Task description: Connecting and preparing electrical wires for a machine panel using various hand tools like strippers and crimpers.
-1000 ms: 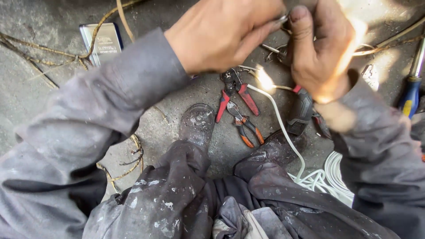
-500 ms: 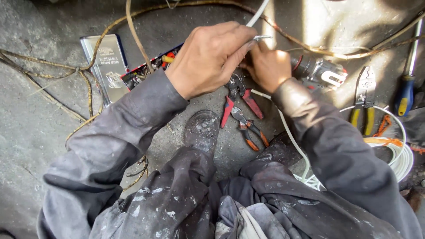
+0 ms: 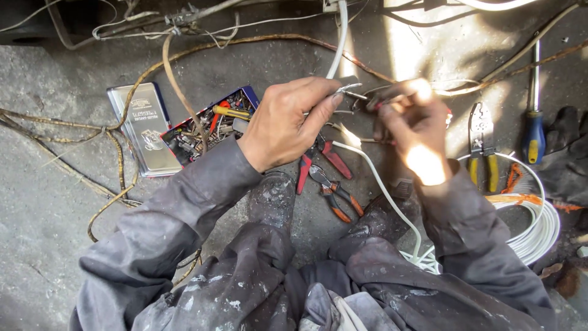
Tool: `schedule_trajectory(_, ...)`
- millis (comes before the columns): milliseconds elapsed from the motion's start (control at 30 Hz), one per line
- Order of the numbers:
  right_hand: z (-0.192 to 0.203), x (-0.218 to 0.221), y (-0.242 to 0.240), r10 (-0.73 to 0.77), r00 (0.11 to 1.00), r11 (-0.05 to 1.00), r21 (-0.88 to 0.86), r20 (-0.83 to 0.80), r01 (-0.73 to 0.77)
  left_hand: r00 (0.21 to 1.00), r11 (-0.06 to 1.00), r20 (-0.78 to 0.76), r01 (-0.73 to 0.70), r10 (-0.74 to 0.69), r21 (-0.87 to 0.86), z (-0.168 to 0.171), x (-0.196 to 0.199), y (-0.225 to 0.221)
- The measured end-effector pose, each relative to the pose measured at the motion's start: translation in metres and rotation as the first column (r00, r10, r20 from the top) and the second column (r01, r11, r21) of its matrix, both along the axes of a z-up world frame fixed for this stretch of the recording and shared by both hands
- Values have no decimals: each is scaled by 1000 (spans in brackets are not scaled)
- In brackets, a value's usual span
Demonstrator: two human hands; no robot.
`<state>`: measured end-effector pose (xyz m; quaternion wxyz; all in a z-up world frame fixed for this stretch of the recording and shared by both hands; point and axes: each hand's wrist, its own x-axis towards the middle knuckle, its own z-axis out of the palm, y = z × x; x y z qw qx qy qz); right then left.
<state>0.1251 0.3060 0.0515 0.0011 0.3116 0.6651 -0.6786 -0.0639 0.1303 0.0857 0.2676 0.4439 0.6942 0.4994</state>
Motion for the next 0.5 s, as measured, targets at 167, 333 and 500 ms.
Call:
schedule_trajectory(167,40,-10,8,-175,944,983,-100,-280,153,1000,1000,13,-18,18,4,9,9,11)
schedule_trajectory(333,27,-10,9,-174,926,984,-13,-336,180,1000,1000,6,-24,24,7,12,12,15)
schedule_trajectory(500,21,-16,11,-167,924,985,-19,-344,171,1000,1000,9,-12,12,-4,14,13,15)
